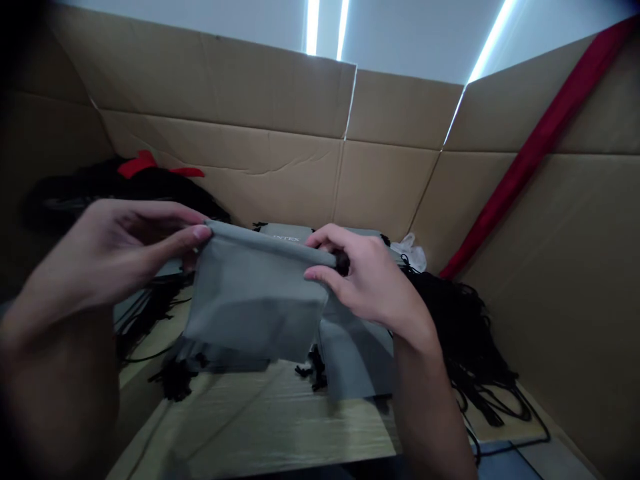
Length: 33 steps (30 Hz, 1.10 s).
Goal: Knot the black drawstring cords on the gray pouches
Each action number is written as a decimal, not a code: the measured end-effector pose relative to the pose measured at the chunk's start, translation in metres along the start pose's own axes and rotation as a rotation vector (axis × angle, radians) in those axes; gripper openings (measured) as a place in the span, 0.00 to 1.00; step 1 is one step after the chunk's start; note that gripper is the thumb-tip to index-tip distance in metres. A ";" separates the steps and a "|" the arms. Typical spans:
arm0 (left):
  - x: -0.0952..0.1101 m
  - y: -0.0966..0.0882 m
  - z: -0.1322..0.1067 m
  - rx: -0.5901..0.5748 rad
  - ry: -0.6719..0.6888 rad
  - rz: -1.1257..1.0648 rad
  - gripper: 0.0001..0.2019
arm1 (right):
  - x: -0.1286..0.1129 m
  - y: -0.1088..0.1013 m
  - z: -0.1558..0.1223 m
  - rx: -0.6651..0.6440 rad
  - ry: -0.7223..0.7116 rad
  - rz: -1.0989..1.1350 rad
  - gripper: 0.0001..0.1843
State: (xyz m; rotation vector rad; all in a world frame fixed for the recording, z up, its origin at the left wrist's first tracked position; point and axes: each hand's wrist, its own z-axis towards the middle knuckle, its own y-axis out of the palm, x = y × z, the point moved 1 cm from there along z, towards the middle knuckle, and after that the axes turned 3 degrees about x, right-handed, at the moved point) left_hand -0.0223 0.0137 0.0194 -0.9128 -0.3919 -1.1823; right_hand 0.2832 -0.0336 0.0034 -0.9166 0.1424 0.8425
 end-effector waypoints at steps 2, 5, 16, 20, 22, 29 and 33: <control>0.001 -0.007 0.002 0.042 -0.028 0.003 0.10 | 0.002 -0.006 -0.002 0.032 0.017 0.050 0.13; 0.003 -0.007 0.004 0.084 -0.066 -0.021 0.11 | 0.002 -0.011 -0.006 0.068 0.037 0.111 0.15; 0.004 -0.003 -0.001 0.129 -0.086 -0.012 0.08 | 0.000 -0.019 -0.012 0.129 0.026 0.078 0.15; 0.012 0.024 -0.008 0.123 -0.061 -0.099 0.09 | -0.010 -0.008 -0.010 0.163 -0.049 -0.247 0.17; 0.014 0.045 -0.012 0.047 -0.034 -0.166 0.09 | -0.016 0.004 -0.008 0.166 -0.093 -0.295 0.18; 0.010 0.066 -0.017 -0.117 0.002 -0.331 0.10 | -0.021 0.025 -0.003 0.148 -0.100 -0.136 0.04; 0.013 0.050 -0.015 -0.084 -0.035 -0.339 0.09 | -0.021 0.013 -0.005 0.172 -0.078 -0.151 0.05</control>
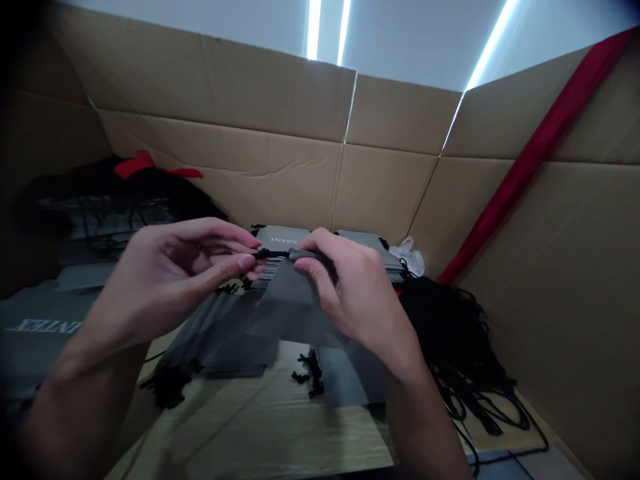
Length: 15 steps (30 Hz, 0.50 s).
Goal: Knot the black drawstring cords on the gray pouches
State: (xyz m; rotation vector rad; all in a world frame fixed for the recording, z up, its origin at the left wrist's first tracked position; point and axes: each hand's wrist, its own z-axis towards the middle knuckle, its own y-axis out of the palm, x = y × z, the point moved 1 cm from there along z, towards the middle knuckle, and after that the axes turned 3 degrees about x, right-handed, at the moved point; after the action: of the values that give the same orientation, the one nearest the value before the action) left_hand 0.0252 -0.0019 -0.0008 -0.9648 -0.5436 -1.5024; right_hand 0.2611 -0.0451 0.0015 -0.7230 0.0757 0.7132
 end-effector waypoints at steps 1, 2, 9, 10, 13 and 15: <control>0.002 -0.001 0.000 0.025 0.009 0.016 0.09 | 0.000 -0.002 0.000 -0.003 0.005 0.005 0.05; 0.003 -0.002 0.000 0.048 0.019 0.027 0.09 | -0.001 -0.002 -0.001 -0.007 0.011 0.016 0.04; 0.000 0.015 -0.002 0.044 0.033 -0.045 0.08 | -0.004 0.014 -0.001 -0.069 -0.037 0.247 0.08; -0.001 0.016 -0.002 0.037 0.045 -0.047 0.08 | -0.005 0.015 0.000 -0.067 -0.033 0.249 0.06; -0.003 0.016 -0.002 0.049 0.099 0.005 0.07 | -0.005 0.013 0.002 -0.056 -0.006 0.204 0.04; -0.003 0.015 -0.003 0.062 0.145 0.073 0.06 | -0.007 0.009 0.002 -0.063 -0.013 0.160 0.04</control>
State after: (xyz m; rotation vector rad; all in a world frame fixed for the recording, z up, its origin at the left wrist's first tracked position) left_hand 0.0384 -0.0050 -0.0076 -0.8121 -0.4441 -1.4685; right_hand 0.2501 -0.0427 0.0002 -0.7787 0.0998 0.8765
